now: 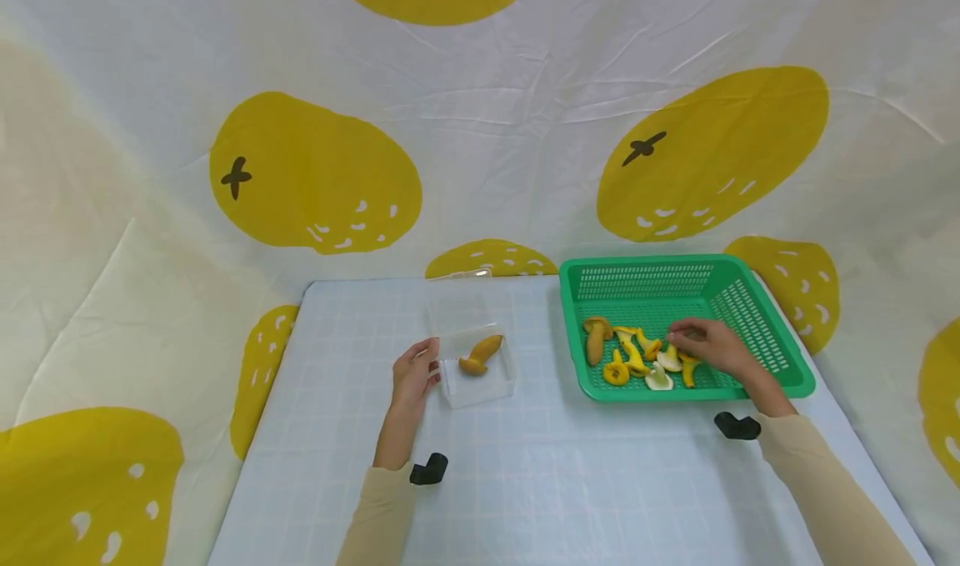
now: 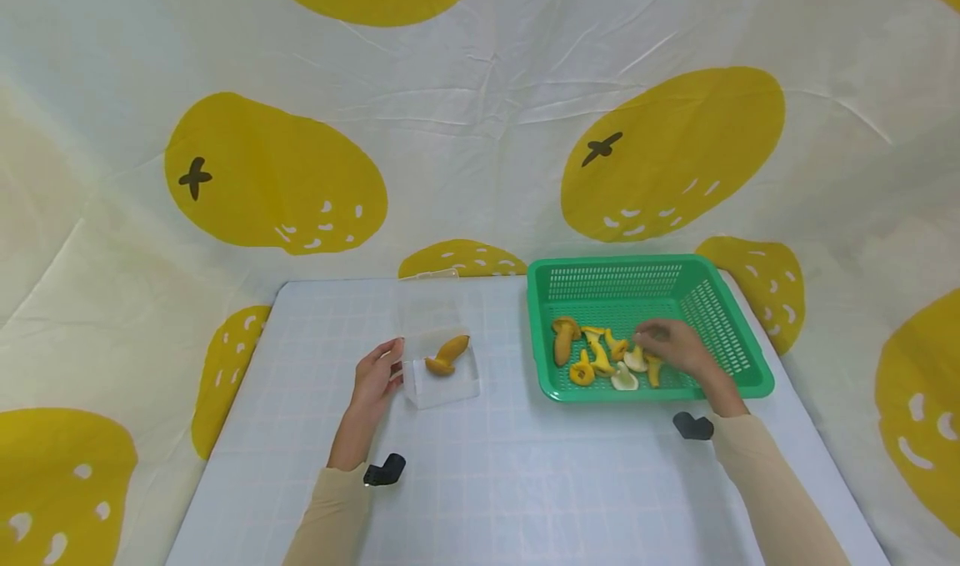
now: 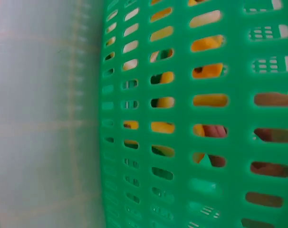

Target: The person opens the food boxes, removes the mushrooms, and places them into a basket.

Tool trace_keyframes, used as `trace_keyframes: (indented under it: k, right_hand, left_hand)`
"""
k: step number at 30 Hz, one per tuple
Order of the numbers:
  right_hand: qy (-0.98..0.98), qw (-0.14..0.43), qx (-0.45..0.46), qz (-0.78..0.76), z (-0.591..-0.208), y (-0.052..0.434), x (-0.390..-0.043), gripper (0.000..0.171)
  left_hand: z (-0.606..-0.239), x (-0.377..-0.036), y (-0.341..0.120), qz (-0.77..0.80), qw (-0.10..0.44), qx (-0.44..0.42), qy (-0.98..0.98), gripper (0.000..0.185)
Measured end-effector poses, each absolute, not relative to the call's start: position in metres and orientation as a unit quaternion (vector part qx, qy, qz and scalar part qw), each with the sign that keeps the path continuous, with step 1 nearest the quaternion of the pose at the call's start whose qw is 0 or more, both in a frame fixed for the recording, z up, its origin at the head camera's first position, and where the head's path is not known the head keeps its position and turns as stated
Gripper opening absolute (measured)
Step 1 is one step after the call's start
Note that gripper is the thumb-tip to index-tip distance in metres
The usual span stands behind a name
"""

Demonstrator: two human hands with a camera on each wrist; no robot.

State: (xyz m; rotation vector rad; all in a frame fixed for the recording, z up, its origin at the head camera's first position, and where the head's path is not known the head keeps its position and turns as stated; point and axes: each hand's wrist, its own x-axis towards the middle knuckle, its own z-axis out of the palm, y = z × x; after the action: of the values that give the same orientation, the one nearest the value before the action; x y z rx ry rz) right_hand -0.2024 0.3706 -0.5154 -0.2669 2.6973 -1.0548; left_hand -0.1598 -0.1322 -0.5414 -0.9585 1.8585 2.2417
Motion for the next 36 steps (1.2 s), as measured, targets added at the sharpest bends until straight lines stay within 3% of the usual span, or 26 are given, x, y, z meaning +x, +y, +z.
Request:
trace_keyframes:
  k: [16, 36]
  right_hand:
    - [0.909, 0.022, -0.132, -0.395, -0.496, 0.335, -0.204, 0.030]
    - [0.856, 0.026, -0.163, -0.490, -0.485, 0.257, -0.215, 0.027]
  left_hand:
    - [-0.541, -0.160, -0.132, 0.732, 0.039, -0.307, 0.607, 0.037]
    - [-0.540, -0.158, -0.132, 0.728, 0.045, -0.310, 0.609, 0.040]
